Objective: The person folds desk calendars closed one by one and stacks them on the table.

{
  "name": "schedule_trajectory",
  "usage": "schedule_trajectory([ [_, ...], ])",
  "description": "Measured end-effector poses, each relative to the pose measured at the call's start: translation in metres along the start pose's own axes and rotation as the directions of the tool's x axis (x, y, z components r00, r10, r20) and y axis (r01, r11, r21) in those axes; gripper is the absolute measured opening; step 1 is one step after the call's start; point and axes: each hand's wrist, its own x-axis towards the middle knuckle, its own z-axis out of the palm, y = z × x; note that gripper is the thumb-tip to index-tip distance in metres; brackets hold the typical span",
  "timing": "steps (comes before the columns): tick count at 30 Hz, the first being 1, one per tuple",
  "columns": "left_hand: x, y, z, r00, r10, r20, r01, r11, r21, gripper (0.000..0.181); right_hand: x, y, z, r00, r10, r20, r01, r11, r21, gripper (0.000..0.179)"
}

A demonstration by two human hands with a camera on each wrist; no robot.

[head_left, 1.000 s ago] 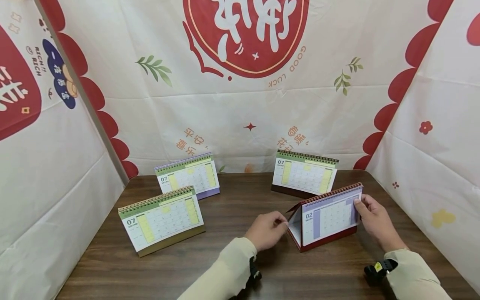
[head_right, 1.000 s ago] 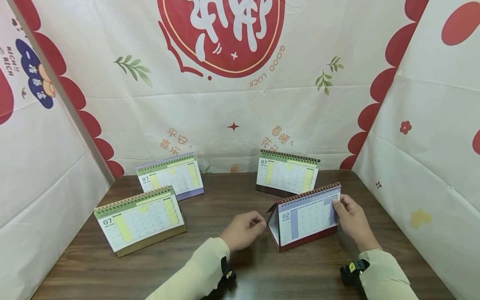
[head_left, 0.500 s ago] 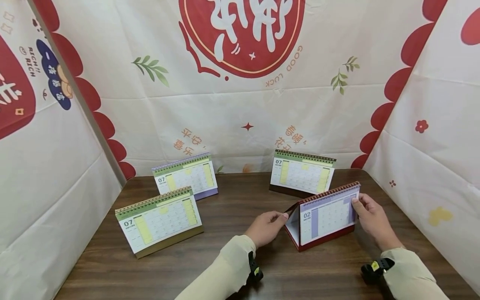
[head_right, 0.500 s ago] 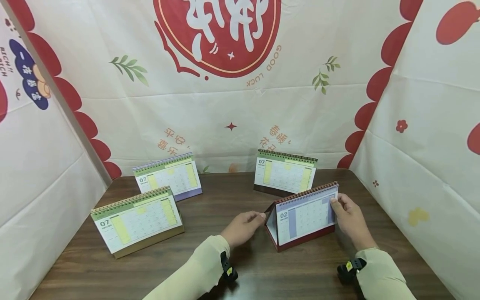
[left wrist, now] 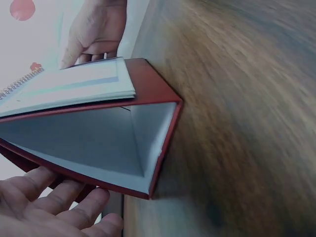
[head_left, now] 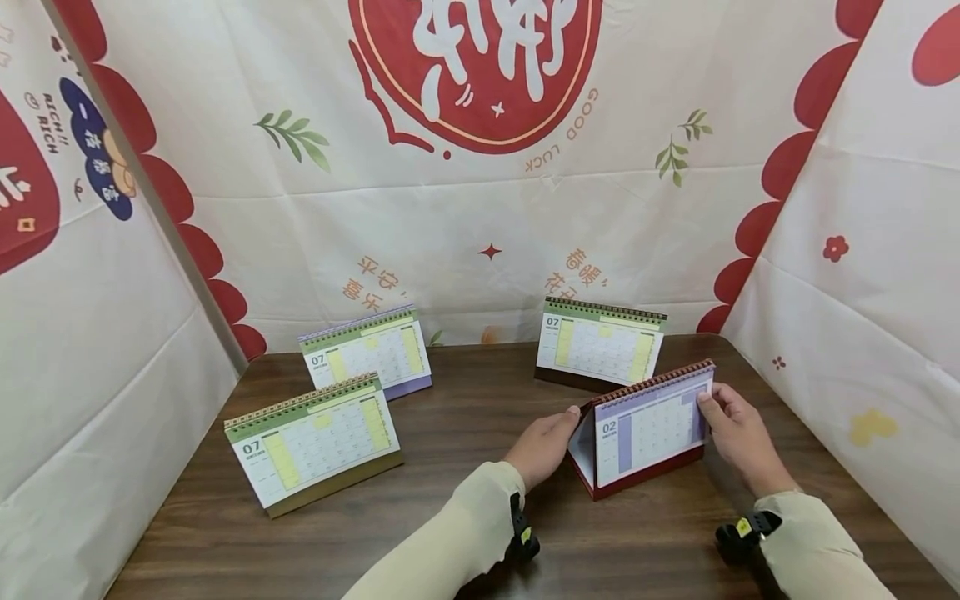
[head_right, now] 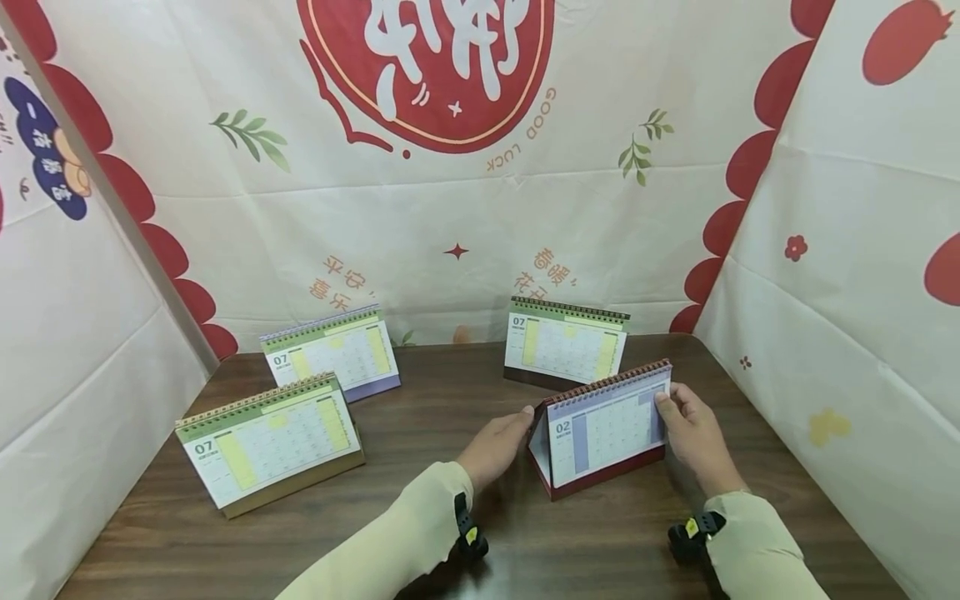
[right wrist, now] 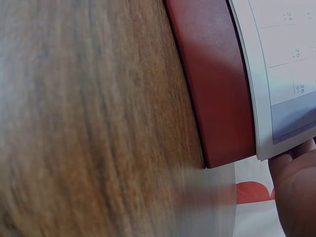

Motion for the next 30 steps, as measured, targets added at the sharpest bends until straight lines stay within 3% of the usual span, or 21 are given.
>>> schedule_trajectory([
  [16, -0.005, 0.018, 0.002, 0.997, 0.063, -0.042, -0.065, 0.997, -0.048, 0.052, -0.001, 0.000, 0.002, 1.000, 0.012, 0.000, -0.012, 1.000, 0.017, 0.060],
  [22, -0.007, 0.022, 0.003, 0.998, 0.060, -0.035, -0.062, 0.996, -0.062, 0.048, -0.002, 0.000, 0.002, 1.000, 0.024, 0.009, -0.024, 0.999, 0.031, 0.061],
  [30, -0.004, 0.024, 0.003, 0.997, 0.072, 0.004, -0.072, 0.996, -0.051, 0.055, -0.002, 0.000, 0.002, 1.000, 0.010, -0.001, -0.010, 0.999, 0.042, 0.061],
])
